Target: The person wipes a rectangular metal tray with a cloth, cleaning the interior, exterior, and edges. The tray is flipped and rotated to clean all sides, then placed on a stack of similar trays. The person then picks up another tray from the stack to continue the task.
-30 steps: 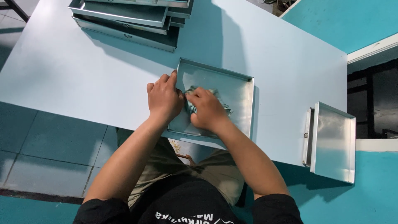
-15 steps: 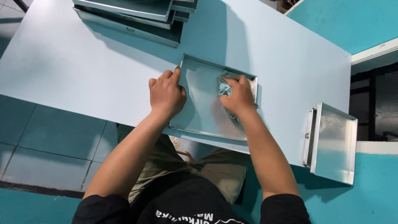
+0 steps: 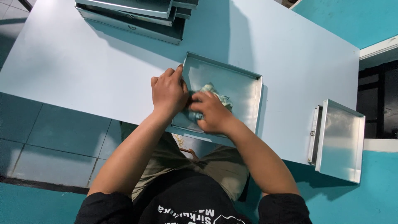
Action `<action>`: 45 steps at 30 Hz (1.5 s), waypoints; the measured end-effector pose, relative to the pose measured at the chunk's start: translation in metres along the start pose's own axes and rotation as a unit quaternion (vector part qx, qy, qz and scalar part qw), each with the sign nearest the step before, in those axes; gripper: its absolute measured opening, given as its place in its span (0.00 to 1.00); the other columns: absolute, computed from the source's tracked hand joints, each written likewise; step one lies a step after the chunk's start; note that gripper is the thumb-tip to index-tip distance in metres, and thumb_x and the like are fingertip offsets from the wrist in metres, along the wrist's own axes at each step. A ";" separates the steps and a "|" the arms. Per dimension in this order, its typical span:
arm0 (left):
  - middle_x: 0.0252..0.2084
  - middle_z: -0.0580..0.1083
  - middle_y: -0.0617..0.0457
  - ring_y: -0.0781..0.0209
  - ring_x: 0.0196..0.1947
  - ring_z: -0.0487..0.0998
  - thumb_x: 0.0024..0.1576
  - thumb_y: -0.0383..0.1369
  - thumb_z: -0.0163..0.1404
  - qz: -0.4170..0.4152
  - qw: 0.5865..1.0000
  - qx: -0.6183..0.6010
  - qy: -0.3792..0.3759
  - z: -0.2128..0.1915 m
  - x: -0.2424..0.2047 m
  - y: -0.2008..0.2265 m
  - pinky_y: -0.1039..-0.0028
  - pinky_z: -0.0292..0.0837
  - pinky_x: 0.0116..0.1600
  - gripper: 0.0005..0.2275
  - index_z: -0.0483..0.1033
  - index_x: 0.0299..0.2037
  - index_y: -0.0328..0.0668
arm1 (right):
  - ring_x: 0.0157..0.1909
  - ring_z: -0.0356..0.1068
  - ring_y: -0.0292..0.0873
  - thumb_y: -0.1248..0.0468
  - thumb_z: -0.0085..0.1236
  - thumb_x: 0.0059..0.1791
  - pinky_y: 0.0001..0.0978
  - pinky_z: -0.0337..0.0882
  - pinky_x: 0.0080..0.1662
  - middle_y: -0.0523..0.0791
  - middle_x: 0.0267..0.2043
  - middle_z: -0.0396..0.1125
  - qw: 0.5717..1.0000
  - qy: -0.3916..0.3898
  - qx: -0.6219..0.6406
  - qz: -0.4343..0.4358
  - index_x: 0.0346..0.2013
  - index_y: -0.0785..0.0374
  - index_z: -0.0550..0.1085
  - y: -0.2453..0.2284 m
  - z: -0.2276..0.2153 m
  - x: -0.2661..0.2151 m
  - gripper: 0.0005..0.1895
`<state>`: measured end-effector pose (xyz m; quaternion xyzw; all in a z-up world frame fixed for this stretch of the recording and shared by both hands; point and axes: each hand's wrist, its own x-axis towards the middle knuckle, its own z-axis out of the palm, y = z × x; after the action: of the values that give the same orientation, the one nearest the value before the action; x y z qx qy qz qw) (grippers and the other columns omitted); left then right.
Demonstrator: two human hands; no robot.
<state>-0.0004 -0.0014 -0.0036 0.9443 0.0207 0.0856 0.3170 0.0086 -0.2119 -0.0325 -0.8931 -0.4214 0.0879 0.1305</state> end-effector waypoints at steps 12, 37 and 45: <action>0.37 0.74 0.54 0.54 0.35 0.78 0.60 0.29 0.44 -0.014 1.000 0.011 -0.010 -0.004 0.000 0.006 0.66 0.57 0.45 0.18 0.73 0.61 0.44 | 0.52 0.71 0.60 0.78 0.56 0.33 0.53 0.67 0.55 0.44 0.46 0.69 0.981 -0.133 0.123 0.072 0.36 0.54 0.85 0.000 -0.087 -0.077 0.24; 0.37 0.73 0.55 0.57 0.36 0.78 0.62 0.31 0.43 -0.002 0.999 0.022 -0.023 -0.003 0.000 0.004 0.67 0.57 0.44 0.17 0.73 0.61 0.48 | 0.55 0.66 0.57 0.74 0.63 0.35 0.53 0.62 0.55 0.44 0.50 0.64 0.992 -0.100 0.074 -0.011 0.42 0.47 0.83 -0.046 -0.068 -0.031 0.25; 0.36 0.73 0.55 0.57 0.34 0.77 0.61 0.30 0.43 -0.006 1.000 0.011 -0.017 0.002 0.000 0.001 0.66 0.56 0.43 0.18 0.73 0.61 0.47 | 0.52 0.69 0.55 0.79 0.59 0.35 0.51 0.64 0.56 0.43 0.46 0.69 0.972 -0.181 0.097 0.112 0.39 0.50 0.86 -0.016 -0.094 -0.078 0.26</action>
<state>0.0000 -0.0034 -0.0045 0.9488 0.0217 0.0680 0.3078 -0.0267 -0.2773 0.0656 -0.8868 -0.3250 0.3027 0.1277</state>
